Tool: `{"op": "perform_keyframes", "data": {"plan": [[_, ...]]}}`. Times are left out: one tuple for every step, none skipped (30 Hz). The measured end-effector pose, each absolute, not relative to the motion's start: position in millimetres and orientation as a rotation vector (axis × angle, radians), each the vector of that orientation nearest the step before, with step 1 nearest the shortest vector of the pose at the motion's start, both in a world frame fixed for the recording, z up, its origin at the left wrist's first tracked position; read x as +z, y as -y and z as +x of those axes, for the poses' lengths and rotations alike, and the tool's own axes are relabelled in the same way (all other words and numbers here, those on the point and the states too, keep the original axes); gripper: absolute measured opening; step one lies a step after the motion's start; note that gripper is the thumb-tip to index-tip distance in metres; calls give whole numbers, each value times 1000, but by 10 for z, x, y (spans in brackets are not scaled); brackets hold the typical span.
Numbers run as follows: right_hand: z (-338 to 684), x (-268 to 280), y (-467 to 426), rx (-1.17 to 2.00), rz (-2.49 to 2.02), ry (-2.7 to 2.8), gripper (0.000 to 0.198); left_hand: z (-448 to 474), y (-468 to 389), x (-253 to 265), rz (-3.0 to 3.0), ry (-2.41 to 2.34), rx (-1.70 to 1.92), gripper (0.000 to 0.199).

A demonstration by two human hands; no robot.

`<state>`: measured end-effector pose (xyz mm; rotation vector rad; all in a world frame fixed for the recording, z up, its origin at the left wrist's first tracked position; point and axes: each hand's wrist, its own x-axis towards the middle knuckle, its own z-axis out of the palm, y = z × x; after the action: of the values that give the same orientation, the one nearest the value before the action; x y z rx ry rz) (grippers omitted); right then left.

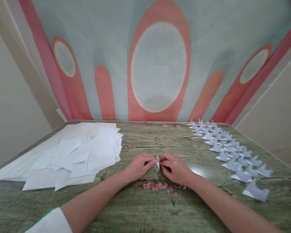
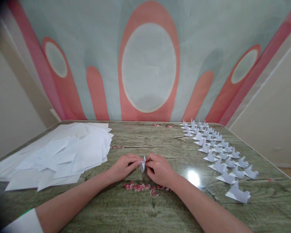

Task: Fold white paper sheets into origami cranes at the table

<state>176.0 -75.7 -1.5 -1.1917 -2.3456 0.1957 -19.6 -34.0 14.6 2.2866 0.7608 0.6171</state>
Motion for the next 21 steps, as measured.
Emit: {"op": "perform_keyframes", "data": {"plan": [[1759,-17,755,200,-1188,2337,19,-192,325,128,2276,-789,630,28],[1758,-18,754,206,-1186,2328,19,-188,314,113,2268,-822,643,27],[1755,-18,753,213,-1191,2316,19,-185,306,100,2261,-854,654,26],[1751,-16,753,223,-1199,2303,18,-182,302,91,2258,-879,661,25],[1744,-13,755,236,-1210,2290,17,-179,301,84,2256,-896,665,24],[1736,-10,758,252,-1221,2275,17,-177,302,80,2256,-908,666,23],[1727,-7,761,271,-1230,2258,17,-176,305,78,2257,-915,663,22],[1716,-6,764,290,-1240,2238,18,-175,308,76,2259,-920,660,21],[1704,-8,768,308,-1249,2217,19,-175,309,74,2259,-924,660,20],[1693,-12,770,323,-1262,2193,20,-176,309,71,2255,-929,662,20],[1682,-20,772,333,-1277,2169,21,-178,306,67,2247,-931,664,20],[1673,-29,772,340,-1291,2149,20,-182,301,62,2238,-931,660,19],[1665,-39,772,344,-1305,2133,20,-186,293,57,2227,-926,653,20],[1659,-48,771,346,-1316,2121,19,-192,284,52,2217,-918,644,20],[1655,-56,770,347,-1326,2111,18,-198,275,48,2210,-910,634,20],[1653,-62,769,348,-1336,2104,18,-205,265,44,2204,-901,624,20],[1652,-66,767,350,-1343,2101,18,-211,256,42,2200,-892,618,21],[1652,-68,766,353,-1348,2099,17,-216,248,41,2198,-886,614,21],[1653,-69,766,356,-1350,2099,17,-220,242,41,2197,-883,611,21],[1654,-70,765,359,-1347,2101,17,-222,238,41,2195,-880,609,21],[1656,-70,764,361,-1343,2102,17,-224,235,41,2193,-878,607,21]]}}
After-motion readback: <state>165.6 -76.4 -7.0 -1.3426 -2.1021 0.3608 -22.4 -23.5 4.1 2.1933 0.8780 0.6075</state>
